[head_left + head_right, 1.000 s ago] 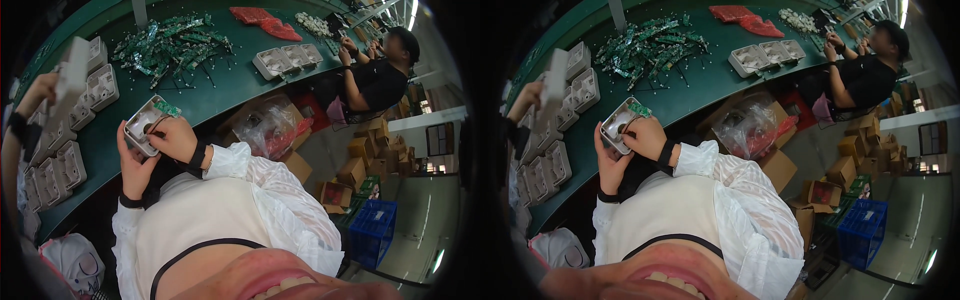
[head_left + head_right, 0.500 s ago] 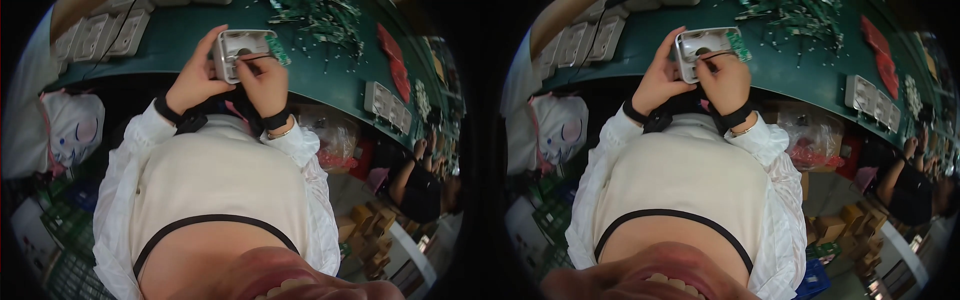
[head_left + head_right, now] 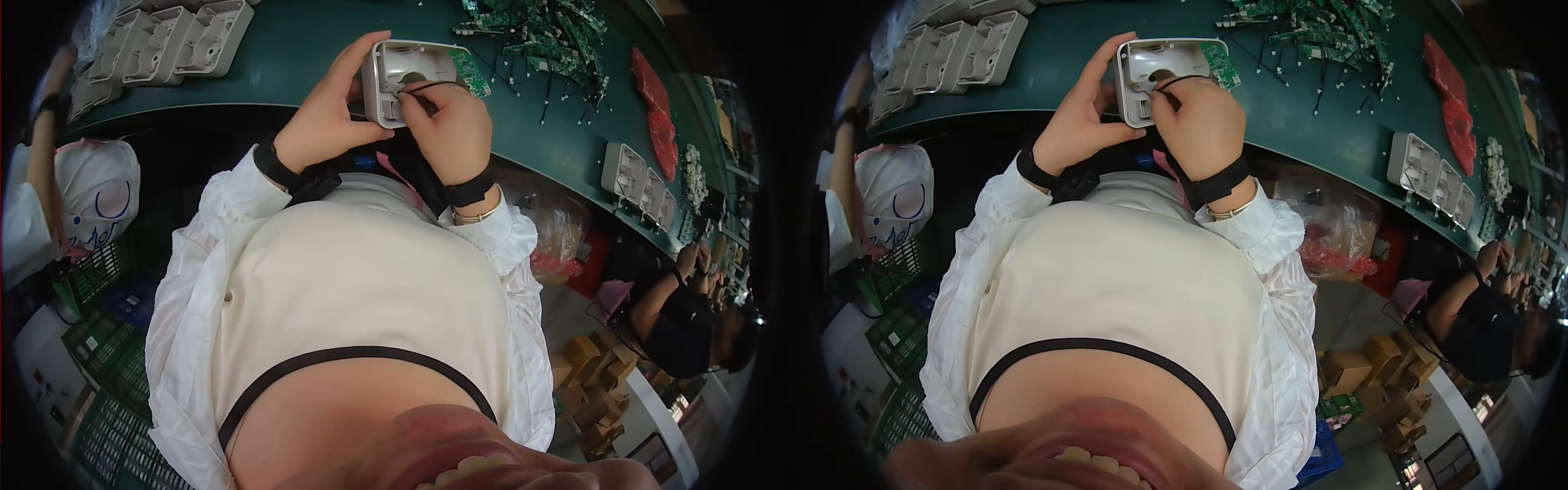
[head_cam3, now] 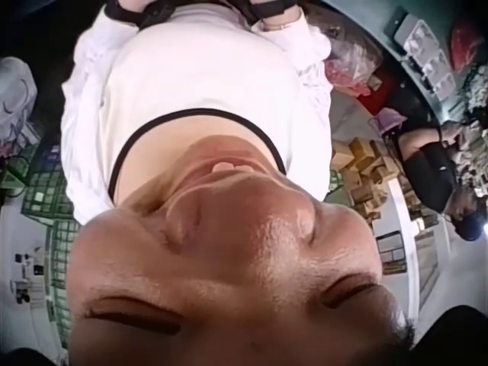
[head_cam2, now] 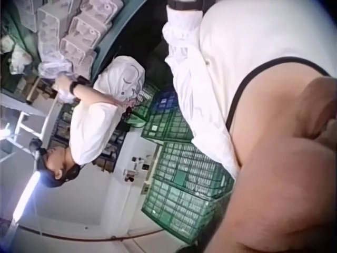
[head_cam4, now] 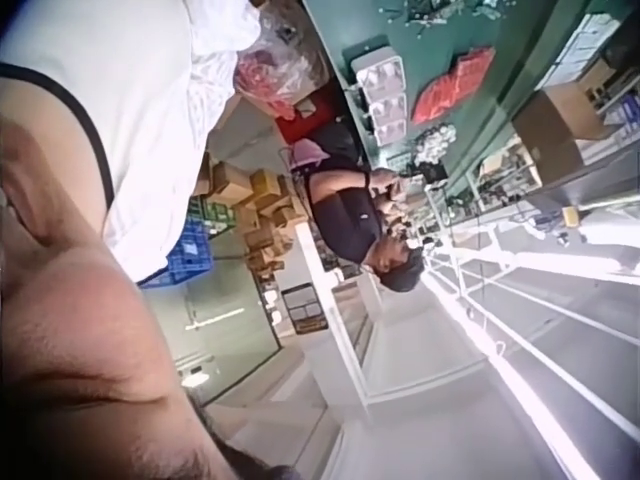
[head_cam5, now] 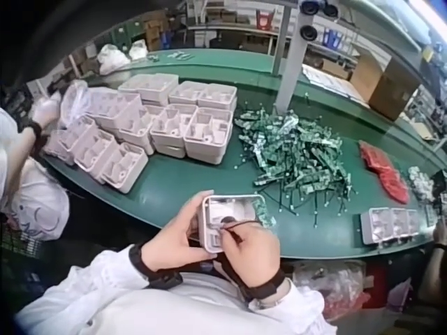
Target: Assembling electronic circuit boards into plastic housings on a factory production line.
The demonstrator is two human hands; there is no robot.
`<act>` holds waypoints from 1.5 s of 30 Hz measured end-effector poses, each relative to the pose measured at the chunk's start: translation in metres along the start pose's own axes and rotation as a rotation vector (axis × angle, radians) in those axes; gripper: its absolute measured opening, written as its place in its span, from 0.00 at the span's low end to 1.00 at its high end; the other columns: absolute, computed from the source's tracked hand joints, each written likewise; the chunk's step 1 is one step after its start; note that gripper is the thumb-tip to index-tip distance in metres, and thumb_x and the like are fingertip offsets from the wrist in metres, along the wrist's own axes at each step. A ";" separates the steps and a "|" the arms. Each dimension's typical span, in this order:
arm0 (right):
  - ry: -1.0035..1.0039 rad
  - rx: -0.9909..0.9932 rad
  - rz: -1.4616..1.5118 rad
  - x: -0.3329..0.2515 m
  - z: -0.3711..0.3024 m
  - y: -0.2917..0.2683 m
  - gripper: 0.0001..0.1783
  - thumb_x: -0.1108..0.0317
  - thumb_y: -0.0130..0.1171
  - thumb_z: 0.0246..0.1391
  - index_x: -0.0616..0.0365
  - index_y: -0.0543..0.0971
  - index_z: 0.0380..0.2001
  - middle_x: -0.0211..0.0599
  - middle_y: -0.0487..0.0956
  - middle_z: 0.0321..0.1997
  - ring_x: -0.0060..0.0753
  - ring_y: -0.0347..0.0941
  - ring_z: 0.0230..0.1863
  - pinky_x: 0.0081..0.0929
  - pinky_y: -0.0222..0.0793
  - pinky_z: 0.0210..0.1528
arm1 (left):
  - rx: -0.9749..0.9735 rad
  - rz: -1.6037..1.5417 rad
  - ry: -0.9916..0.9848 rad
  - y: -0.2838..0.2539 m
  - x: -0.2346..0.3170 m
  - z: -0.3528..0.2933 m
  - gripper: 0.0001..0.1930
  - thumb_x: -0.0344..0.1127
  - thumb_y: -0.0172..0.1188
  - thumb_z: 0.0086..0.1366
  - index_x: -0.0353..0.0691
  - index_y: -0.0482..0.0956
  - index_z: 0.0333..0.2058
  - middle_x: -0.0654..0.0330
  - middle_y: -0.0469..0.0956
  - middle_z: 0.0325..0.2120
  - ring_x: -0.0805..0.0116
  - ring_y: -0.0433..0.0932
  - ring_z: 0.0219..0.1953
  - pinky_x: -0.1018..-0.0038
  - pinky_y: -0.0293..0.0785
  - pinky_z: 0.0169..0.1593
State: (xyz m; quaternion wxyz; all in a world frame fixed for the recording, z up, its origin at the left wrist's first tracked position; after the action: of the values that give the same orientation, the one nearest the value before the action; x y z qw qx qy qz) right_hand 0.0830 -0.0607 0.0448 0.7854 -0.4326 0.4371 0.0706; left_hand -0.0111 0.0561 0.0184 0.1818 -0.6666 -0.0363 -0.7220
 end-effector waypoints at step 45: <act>-0.213 -0.183 0.097 -0.007 -0.007 -0.042 0.16 0.78 0.73 0.45 0.61 0.82 0.39 0.41 0.84 0.44 0.46 0.80 0.45 0.31 0.76 0.45 | -0.126 0.212 0.084 0.001 0.015 0.028 0.55 0.24 0.75 0.51 0.48 0.51 0.74 0.47 0.60 0.67 0.53 0.79 0.57 0.63 0.80 0.58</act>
State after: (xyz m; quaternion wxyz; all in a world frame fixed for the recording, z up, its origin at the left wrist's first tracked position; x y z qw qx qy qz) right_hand 0.0950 -0.0901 0.0743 0.7804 -0.4706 0.3634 0.1937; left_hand 0.0148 0.0602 0.0354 0.2162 -0.6462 0.0875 -0.7267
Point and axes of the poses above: each hand's wrist, its own z-axis towards the middle knuckle, its own y-axis out of the palm, x = y × z, the point moved 9 cm from there along z, towards the middle knuckle
